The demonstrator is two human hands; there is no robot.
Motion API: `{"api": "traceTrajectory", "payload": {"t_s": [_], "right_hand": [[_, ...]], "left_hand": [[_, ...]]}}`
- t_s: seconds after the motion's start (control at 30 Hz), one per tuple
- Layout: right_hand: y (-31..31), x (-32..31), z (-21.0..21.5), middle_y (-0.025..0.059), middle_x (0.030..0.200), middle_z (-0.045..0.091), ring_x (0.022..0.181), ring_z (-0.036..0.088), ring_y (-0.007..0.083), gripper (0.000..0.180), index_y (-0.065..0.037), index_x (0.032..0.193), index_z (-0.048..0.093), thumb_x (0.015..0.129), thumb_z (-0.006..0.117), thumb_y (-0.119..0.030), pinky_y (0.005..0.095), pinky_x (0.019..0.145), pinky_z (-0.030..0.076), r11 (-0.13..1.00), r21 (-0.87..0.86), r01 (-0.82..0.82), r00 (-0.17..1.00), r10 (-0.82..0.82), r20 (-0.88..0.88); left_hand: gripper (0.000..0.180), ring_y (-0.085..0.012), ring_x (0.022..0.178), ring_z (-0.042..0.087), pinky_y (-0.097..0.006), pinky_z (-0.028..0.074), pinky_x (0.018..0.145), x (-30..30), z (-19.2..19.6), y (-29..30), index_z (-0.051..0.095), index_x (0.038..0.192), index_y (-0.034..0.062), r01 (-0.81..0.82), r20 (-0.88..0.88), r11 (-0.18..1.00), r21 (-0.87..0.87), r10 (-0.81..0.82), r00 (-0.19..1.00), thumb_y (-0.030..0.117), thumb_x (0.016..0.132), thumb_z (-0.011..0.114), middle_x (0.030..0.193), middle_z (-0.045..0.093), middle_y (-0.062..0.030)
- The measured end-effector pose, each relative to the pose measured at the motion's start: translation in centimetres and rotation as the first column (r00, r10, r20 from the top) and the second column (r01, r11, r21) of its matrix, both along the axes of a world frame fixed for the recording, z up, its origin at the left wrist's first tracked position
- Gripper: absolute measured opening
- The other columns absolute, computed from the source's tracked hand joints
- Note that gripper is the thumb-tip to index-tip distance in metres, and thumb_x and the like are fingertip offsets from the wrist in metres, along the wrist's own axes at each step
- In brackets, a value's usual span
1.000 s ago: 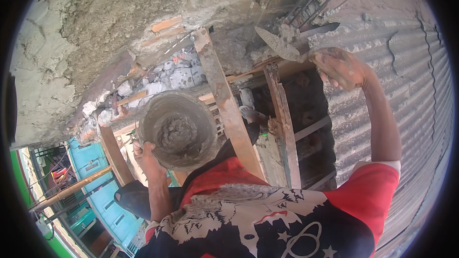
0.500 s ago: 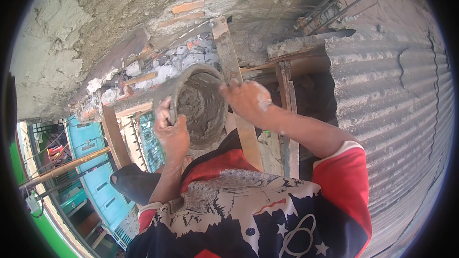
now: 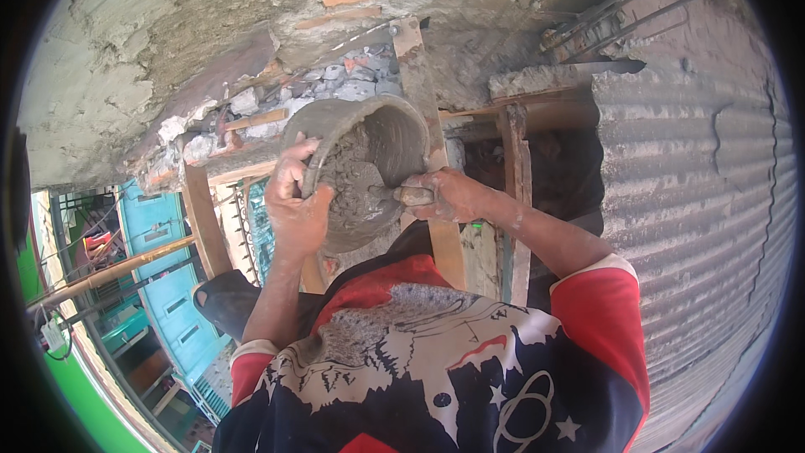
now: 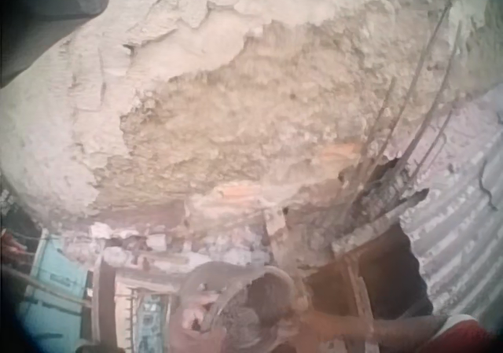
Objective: The person scoops cement from a headpan and applies it to a damaged ceiling area using a trowel. They then place a broken brick into the gap and tap it into place with a hammer.
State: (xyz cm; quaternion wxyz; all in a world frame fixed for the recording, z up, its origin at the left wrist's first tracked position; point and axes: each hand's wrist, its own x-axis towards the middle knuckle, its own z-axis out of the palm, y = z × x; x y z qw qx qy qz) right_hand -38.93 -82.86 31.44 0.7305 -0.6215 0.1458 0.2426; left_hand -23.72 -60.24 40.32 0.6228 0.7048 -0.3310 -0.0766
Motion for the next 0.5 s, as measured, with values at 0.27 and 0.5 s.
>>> {"api": "traceTrajectory", "payload": {"t_s": [0.27,0.5], "right_hand": [[-2.3,-1.5,9.6,0.0143,0.108,0.070,0.090,0.067,0.0193,0.049,0.004,0.127,0.059,0.089,0.072,-0.023,0.0345,0.081,0.054,0.826,-0.514,-0.232,0.950,0.306,0.064],[-8.2,-5.2,16.7,0.0077,0.086,0.067,0.070,0.062,0.0151,0.046,0.001,0.122,0.061,0.090,0.071,-0.030,0.0289,0.063,0.053,0.930,-0.364,-0.041,0.999,0.033,-0.030]], "left_hand": [[0.017,-0.0155,0.103,0.058,-0.032,0.045,0.094,-0.6,-2.1,0.3,0.048,0.080,0.0061,-0.329,-0.587,0.919,-0.218,0.146,0.796,-0.009,0.076,0.053,0.111,0.064,-0.0117],[0.019,-0.0078,0.073,0.053,-0.024,0.046,0.071,-1.2,-2.4,1.0,0.055,0.084,0.0064,-0.538,-0.762,0.830,-0.148,0.251,0.597,-0.009,0.073,0.051,0.084,0.062,-0.0016]]}}
